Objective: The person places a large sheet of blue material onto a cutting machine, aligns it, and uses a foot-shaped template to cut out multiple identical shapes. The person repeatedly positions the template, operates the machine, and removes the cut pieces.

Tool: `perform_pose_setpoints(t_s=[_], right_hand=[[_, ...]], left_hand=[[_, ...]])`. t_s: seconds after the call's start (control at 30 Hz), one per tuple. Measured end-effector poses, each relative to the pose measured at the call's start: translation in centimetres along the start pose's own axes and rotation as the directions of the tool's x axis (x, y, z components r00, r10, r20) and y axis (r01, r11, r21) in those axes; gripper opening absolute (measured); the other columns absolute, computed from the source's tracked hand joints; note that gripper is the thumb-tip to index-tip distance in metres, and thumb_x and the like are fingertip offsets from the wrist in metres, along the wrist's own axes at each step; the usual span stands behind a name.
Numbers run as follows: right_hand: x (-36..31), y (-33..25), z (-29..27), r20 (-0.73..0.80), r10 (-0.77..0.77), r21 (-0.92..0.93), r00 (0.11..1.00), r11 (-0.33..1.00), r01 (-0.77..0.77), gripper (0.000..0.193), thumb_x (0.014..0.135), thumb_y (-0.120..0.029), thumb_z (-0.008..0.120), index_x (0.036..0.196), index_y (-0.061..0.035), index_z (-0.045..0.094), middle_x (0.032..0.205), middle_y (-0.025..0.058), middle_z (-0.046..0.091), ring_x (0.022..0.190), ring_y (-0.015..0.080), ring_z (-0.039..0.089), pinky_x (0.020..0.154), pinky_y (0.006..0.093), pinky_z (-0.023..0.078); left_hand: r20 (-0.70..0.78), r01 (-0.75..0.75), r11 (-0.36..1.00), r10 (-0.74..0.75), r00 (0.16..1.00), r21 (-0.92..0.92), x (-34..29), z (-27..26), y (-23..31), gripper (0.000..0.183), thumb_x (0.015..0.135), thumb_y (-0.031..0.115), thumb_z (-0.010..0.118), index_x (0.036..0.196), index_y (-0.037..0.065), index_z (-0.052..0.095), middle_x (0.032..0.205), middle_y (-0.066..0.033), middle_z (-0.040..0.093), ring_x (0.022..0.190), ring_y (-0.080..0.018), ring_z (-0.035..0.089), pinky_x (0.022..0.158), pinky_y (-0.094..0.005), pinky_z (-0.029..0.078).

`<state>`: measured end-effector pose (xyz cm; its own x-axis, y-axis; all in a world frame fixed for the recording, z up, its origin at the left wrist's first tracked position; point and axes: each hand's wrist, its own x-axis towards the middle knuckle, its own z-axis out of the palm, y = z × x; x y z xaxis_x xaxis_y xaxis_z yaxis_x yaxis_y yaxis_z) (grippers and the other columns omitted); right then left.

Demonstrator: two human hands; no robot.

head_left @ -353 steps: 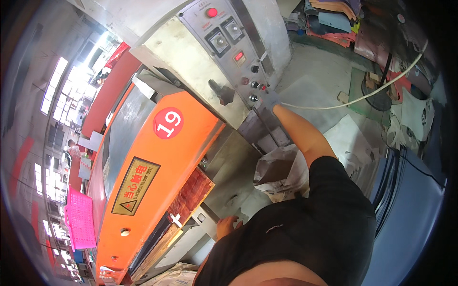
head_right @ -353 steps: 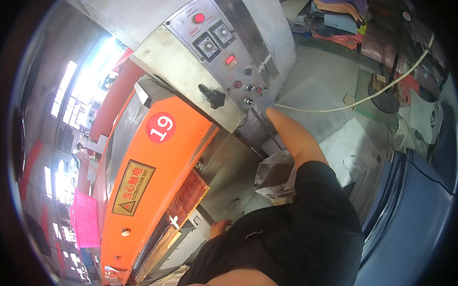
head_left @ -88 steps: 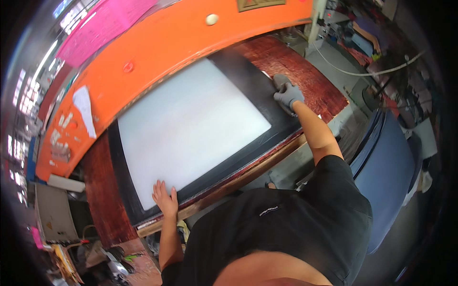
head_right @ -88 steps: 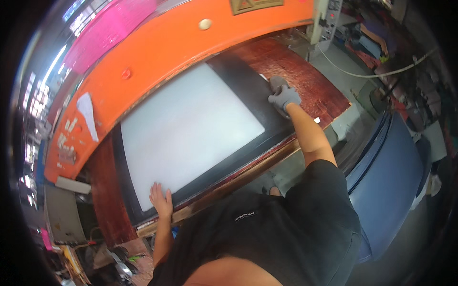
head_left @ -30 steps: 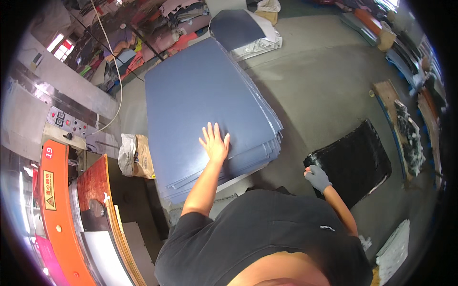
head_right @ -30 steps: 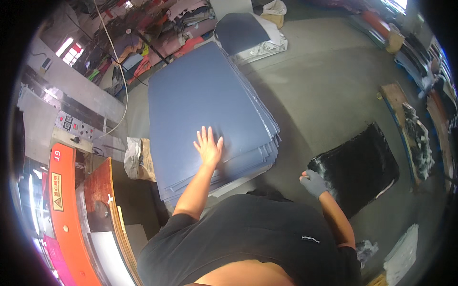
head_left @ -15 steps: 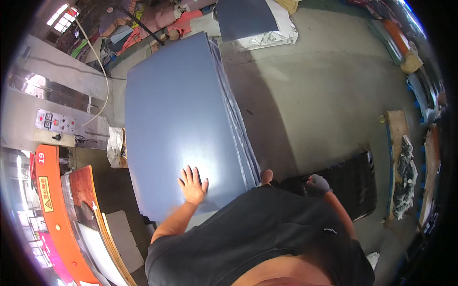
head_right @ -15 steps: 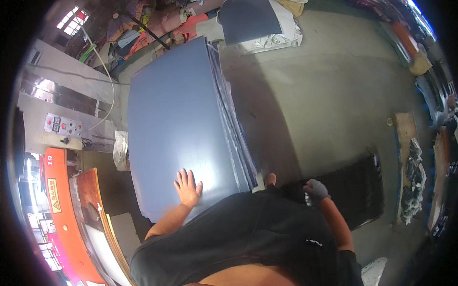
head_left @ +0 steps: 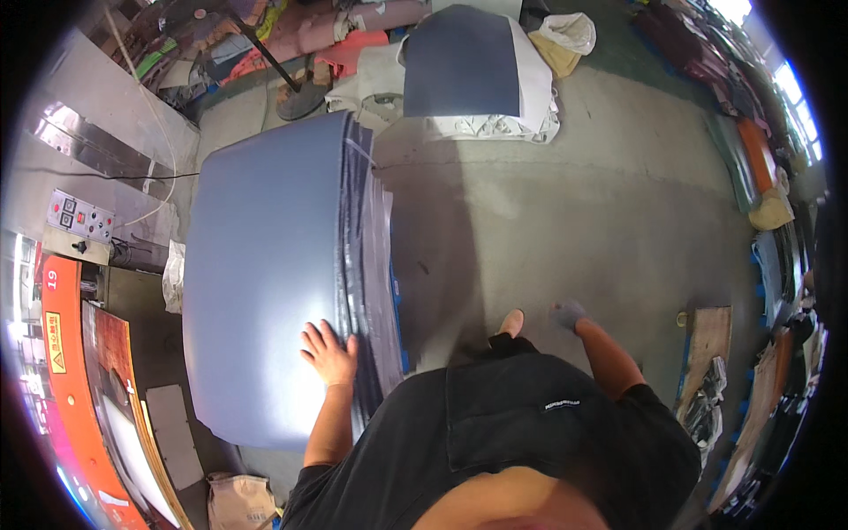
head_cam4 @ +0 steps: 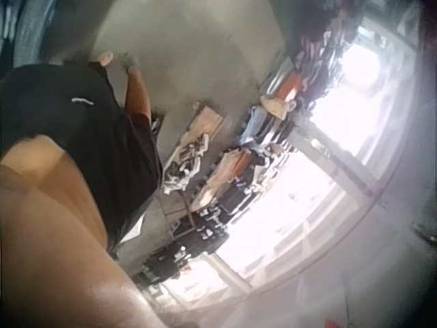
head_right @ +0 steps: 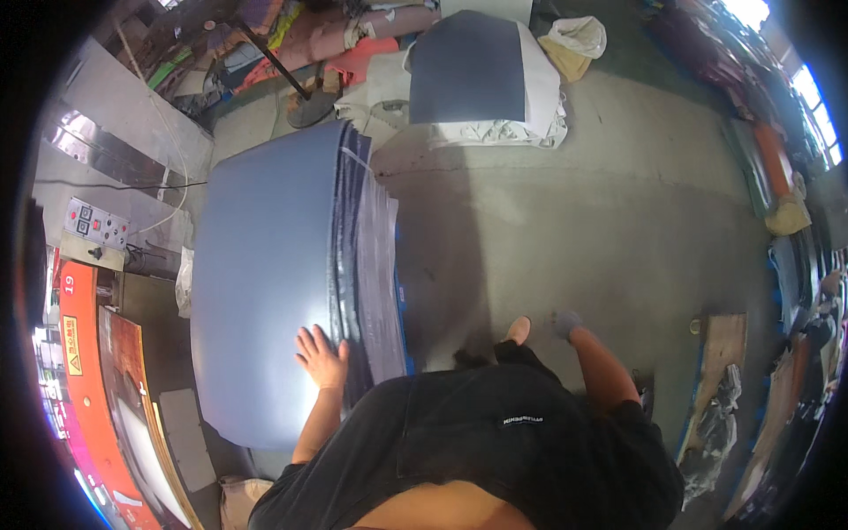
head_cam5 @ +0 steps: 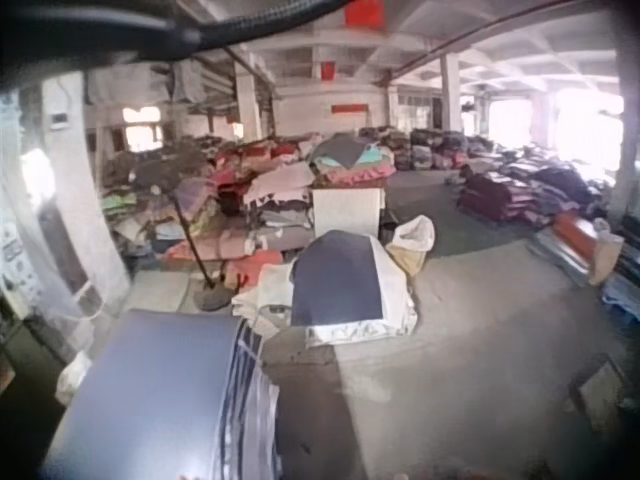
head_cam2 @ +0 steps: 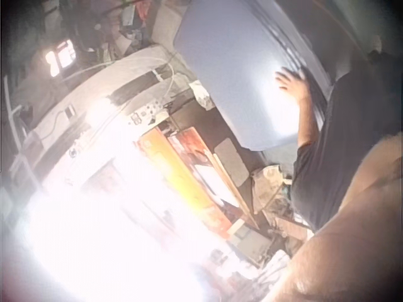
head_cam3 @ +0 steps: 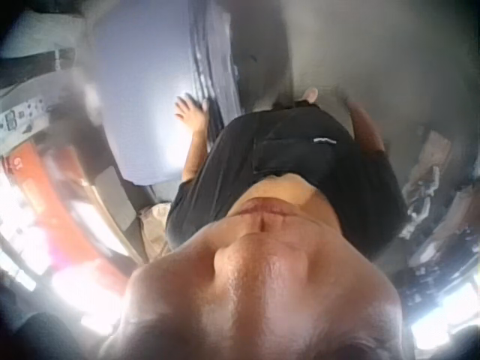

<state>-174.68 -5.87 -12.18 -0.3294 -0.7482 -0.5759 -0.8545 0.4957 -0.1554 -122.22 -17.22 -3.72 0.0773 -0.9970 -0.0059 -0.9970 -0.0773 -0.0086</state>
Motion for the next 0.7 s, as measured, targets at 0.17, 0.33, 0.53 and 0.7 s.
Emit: perform_pose_setpoints(t_s=[0.17,0.33,0.53,0.7], right_hand=[[11.8,2.7,-10.6,0.245,0.098,0.642,0.964,0.729,-0.237,0.031,0.084,-0.034,0.053,0.093,-0.0057,0.062,0.08,0.0081,0.062,0.072,0.0215,0.06,0.061,0.0335,0.046],[23.7,0.6,-18.4,0.22,0.059,0.832,0.974,0.51,-0.219,0.024,0.082,-0.032,0.054,0.09,-0.0094,0.056,0.077,0.004,0.057,0.064,0.0165,0.053,0.053,0.0306,0.041],[40.8,-3.3,-24.6,0.288,0.048,0.797,0.956,0.542,-0.267,0.027,0.083,-0.032,0.056,0.098,-0.0092,0.056,0.085,0.0059,0.056,0.07,0.0141,0.053,0.058,0.0317,0.045],[54.5,-3.2,-27.7,0.162,0.172,0.692,0.972,0.682,-0.236,0.036,0.079,-0.037,0.06,0.097,-0.0065,0.055,0.08,0.0071,0.054,0.069,0.0157,0.053,0.057,0.0332,0.043]], left_hand=[[0.006,0.051,0.998,-0.051,0.999,0.034,0.0,-0.3,0.7,0.081,0.074,0.043,0.064,0.139,0.004,0.034,0.149,-0.0219,0.021,0.139,-0.0399,0.015,0.108,-0.0591,0.015],[0.151,0.145,0.985,-0.159,0.976,0.097,0.5,-0.4,1.0,0.085,0.073,0.043,0.065,0.14,0.001,0.031,0.15,-0.0218,0.017,0.14,-0.0383,0.01,0.11,-0.0561,0.011],[0.4,0.22,0.952,-0.29,0.87,0.211,1.3,-1.7,1.3,0.094,0.074,0.037,0.068,0.143,-0.001,0.016,0.151,-0.0233,0.008,0.141,-0.039,0.005,0.111,-0.0524,0.014],[0.645,0.399,0.71,-0.7,0.307,0.58,9.0,-2.5,5.9,0.1,0.077,0.042,0.066,0.145,0.002,0.004,0.147,-0.0248,0.022,0.137,-0.0345,0.024,0.109,-0.0435,0.028]])
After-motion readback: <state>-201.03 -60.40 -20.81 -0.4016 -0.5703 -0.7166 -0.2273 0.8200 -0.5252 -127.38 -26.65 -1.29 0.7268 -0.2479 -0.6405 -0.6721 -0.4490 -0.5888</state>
